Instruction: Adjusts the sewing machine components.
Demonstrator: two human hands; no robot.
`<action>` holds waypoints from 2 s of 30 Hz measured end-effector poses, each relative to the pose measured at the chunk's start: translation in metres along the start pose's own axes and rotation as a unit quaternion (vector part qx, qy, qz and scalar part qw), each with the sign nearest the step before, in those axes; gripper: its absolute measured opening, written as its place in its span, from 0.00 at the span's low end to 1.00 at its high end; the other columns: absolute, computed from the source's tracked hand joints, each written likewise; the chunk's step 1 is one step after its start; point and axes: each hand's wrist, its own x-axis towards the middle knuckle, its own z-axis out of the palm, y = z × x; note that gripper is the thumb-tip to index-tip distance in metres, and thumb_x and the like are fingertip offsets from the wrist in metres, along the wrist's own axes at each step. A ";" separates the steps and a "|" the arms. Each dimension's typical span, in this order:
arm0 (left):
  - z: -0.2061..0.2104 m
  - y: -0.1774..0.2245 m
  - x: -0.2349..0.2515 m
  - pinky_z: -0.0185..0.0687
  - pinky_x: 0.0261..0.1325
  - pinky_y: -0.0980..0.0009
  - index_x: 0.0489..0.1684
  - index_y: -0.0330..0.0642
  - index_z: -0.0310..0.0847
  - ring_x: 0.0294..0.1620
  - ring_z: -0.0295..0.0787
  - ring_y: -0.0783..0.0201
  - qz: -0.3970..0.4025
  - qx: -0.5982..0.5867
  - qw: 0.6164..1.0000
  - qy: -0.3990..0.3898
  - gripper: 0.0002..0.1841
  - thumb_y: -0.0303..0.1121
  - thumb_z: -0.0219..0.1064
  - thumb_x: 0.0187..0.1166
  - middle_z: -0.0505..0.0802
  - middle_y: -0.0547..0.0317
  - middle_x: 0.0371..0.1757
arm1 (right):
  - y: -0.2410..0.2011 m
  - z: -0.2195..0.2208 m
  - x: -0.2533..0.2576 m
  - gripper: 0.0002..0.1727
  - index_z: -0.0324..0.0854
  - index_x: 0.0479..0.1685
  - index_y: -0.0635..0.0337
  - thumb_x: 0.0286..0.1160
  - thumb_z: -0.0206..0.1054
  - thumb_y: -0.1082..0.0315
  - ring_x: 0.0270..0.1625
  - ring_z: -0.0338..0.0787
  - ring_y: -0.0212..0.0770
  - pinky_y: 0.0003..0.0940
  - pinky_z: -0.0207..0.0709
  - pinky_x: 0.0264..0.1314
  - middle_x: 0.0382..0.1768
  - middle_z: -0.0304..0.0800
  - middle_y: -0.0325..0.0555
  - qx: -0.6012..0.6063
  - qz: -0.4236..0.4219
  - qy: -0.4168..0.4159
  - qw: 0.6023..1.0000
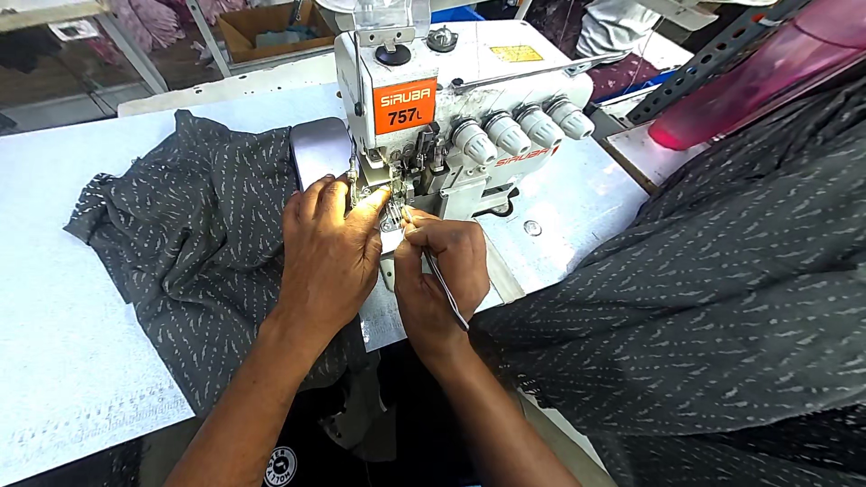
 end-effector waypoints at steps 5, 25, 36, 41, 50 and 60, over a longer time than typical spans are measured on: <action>-0.001 0.001 0.000 0.54 0.83 0.36 0.77 0.64 0.82 0.85 0.66 0.43 -0.004 0.000 1.000 -0.005 0.26 0.44 0.43 0.88 0.83 0.46 0.73 | -0.001 -0.001 0.001 0.02 0.83 0.36 0.65 0.72 0.67 0.80 0.57 0.92 0.42 0.32 0.91 0.57 0.45 0.86 0.50 -0.006 0.003 -0.005 1.000; -0.001 0.001 0.000 0.55 0.82 0.37 0.76 0.62 0.83 0.84 0.66 0.43 0.000 0.003 1.000 -0.002 0.25 0.43 0.43 0.88 0.83 0.46 0.72 | 0.000 0.002 0.002 0.02 0.84 0.36 0.66 0.71 0.66 0.80 0.55 0.92 0.40 0.30 0.90 0.55 0.44 0.85 0.50 -0.024 0.001 -0.004 1.000; -0.012 0.019 0.019 0.53 0.82 0.41 0.61 0.57 0.89 0.86 0.64 0.51 -0.132 -0.096 0.987 -0.007 0.20 0.45 0.50 0.88 0.71 0.52 0.86 | 0.001 0.001 0.002 0.03 0.85 0.37 0.68 0.72 0.67 0.81 0.58 0.92 0.44 0.34 0.90 0.60 0.46 0.88 0.53 -0.010 -0.006 -0.008 1.000; -0.014 0.020 0.038 0.55 0.76 0.36 0.53 0.61 0.93 0.83 0.66 0.47 -0.168 -0.102 0.980 -0.020 0.13 0.40 0.60 0.82 0.77 0.54 0.81 | 0.000 0.000 0.003 0.04 0.86 0.39 0.67 0.72 0.67 0.81 0.59 0.92 0.44 0.35 0.90 0.61 0.46 0.88 0.52 -0.011 -0.006 -0.015 1.000; -0.015 0.023 0.049 0.54 0.73 0.32 0.46 0.61 0.93 0.81 0.67 0.47 -0.201 -0.110 0.972 -0.040 0.07 0.43 0.68 0.82 0.83 0.56 0.74 | -0.001 0.001 0.004 0.05 0.86 0.41 0.67 0.72 0.67 0.81 0.59 0.92 0.43 0.34 0.90 0.61 0.47 0.88 0.52 -0.011 0.000 -0.013 1.000; -0.011 0.025 0.048 0.58 0.72 0.35 0.45 0.56 0.91 0.75 0.72 0.47 -0.189 -0.094 0.977 -0.018 0.07 0.41 0.68 0.82 0.84 0.53 0.67 | -0.001 0.000 0.003 0.05 0.86 0.41 0.67 0.72 0.67 0.81 0.58 0.91 0.42 0.32 0.90 0.58 0.47 0.87 0.52 -0.007 0.006 -0.013 1.000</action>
